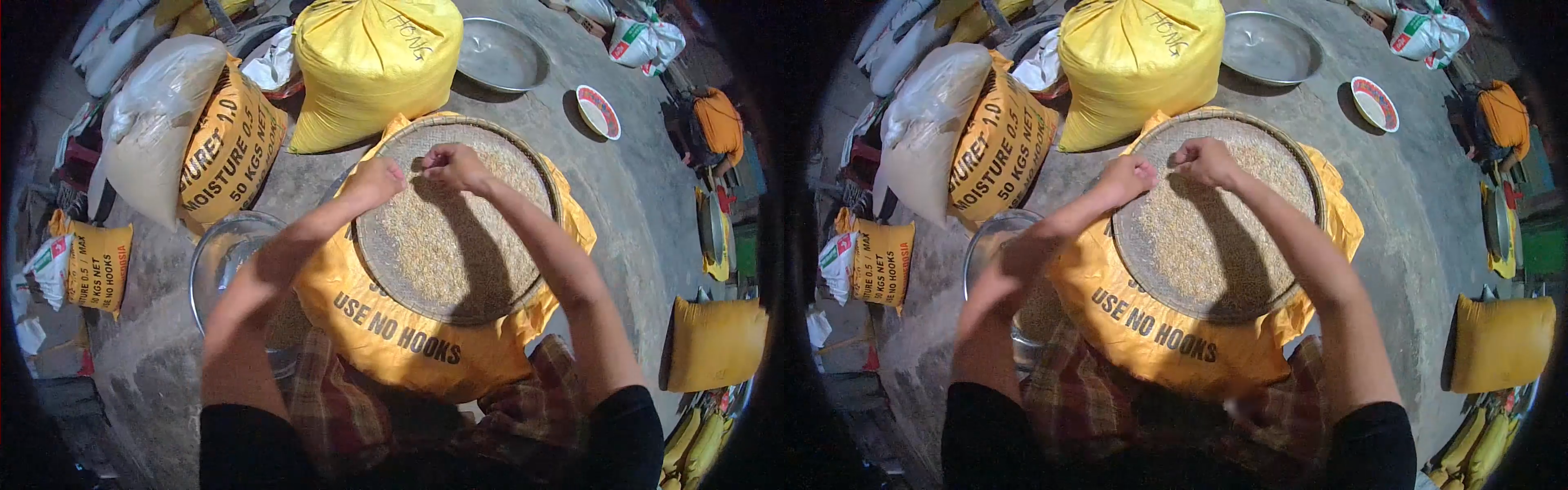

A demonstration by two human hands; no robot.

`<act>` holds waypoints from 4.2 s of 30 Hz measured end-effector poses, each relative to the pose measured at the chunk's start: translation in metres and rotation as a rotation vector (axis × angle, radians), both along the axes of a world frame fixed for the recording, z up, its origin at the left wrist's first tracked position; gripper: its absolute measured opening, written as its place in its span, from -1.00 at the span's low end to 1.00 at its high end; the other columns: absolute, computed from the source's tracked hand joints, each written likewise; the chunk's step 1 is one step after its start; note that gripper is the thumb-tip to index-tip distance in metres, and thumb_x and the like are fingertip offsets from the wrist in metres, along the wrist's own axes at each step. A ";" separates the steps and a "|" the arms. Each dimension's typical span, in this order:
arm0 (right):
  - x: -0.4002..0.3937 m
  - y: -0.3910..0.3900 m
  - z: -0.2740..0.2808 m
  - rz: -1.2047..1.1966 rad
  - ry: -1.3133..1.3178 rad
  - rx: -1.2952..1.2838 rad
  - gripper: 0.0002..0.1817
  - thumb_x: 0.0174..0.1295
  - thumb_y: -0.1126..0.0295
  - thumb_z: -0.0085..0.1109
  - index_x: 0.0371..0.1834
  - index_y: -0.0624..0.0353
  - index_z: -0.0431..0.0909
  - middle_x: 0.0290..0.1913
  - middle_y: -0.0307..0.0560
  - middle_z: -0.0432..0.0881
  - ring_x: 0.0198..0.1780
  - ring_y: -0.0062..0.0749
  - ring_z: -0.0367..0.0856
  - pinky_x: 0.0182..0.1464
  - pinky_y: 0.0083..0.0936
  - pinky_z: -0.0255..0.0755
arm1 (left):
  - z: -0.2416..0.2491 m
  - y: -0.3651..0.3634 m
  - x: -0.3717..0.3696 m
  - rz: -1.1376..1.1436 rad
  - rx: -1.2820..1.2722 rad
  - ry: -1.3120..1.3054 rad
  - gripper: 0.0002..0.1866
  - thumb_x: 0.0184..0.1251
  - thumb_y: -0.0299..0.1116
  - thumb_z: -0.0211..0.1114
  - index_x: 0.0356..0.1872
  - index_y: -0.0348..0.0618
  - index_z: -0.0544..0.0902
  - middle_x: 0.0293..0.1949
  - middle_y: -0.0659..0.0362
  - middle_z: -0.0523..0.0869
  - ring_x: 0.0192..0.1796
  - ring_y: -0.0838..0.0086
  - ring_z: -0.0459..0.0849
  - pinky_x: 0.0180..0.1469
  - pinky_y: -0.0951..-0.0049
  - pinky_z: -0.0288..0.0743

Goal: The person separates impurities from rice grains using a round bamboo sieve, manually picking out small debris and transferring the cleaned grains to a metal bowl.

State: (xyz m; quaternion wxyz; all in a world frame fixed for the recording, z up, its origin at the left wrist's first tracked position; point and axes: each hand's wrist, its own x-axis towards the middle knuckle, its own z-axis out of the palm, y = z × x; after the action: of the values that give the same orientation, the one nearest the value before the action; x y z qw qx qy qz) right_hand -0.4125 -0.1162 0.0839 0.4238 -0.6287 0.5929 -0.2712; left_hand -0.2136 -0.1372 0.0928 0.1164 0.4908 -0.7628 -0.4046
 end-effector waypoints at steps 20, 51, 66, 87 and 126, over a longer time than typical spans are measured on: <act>-0.027 0.009 -0.005 -0.131 0.046 -0.014 -0.86 0.05 0.39 0.22 -0.50 0.22 0.51 -0.55 -0.21 0.55 -0.46 -0.59 0.47 -0.34 -0.60 0.38 | -0.030 -0.003 -0.007 0.007 -0.086 0.017 -0.74 -0.08 -0.23 0.41 -0.59 -0.22 0.59 -0.53 0.08 0.63 -0.43 0.35 0.60 -0.33 0.38 0.45; 0.008 0.009 0.014 -0.234 -0.412 0.345 -0.96 0.12 0.48 0.10 -0.41 0.20 0.52 -0.49 -0.29 0.51 -0.50 -0.65 0.38 -0.40 -0.64 0.33 | -0.036 -0.006 0.026 0.183 0.608 0.486 -0.84 0.12 -0.35 0.17 -0.37 -0.24 0.57 -0.54 0.20 0.58 -0.42 0.50 0.56 -0.32 0.49 0.48; 0.031 0.020 -0.015 0.181 0.419 -0.222 -0.82 -0.10 0.39 0.24 -0.46 0.26 0.56 -0.42 0.10 0.61 -0.35 -0.08 0.60 -0.23 -0.33 0.45 | -0.041 0.027 0.025 -0.073 -0.104 -0.027 -0.88 -0.04 -0.42 0.30 -0.55 -0.24 0.54 -0.51 0.06 0.62 -0.39 0.25 0.62 -0.30 0.32 0.46; 0.038 0.076 -0.018 0.284 0.314 -0.181 -0.83 -0.09 0.54 0.14 -0.36 0.16 0.58 -0.34 0.06 0.62 -0.29 -0.09 0.60 -0.17 -0.36 0.47 | -0.048 0.049 0.025 -0.021 0.302 0.165 -0.87 -0.02 -0.48 0.24 -0.43 -0.28 0.53 -0.50 0.13 0.59 -0.41 0.50 0.58 -0.39 0.50 0.46; 0.046 0.144 0.081 0.329 0.276 -0.455 -0.89 -0.04 0.64 0.15 -0.40 0.32 0.52 -0.42 0.05 0.55 -0.38 -0.19 0.57 -0.35 -0.45 0.47 | 0.047 0.098 0.085 0.041 1.089 0.612 -0.78 0.29 -0.34 -0.01 -0.23 -0.28 0.50 -0.24 0.02 0.58 -0.22 0.35 0.60 -0.11 0.41 0.52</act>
State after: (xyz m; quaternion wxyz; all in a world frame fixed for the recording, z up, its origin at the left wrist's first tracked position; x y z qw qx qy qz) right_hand -0.3663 0.0278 0.1648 0.2260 -0.8258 0.4592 -0.2370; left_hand -0.1288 -0.0393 0.1395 0.0705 0.3560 -0.3698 -0.8553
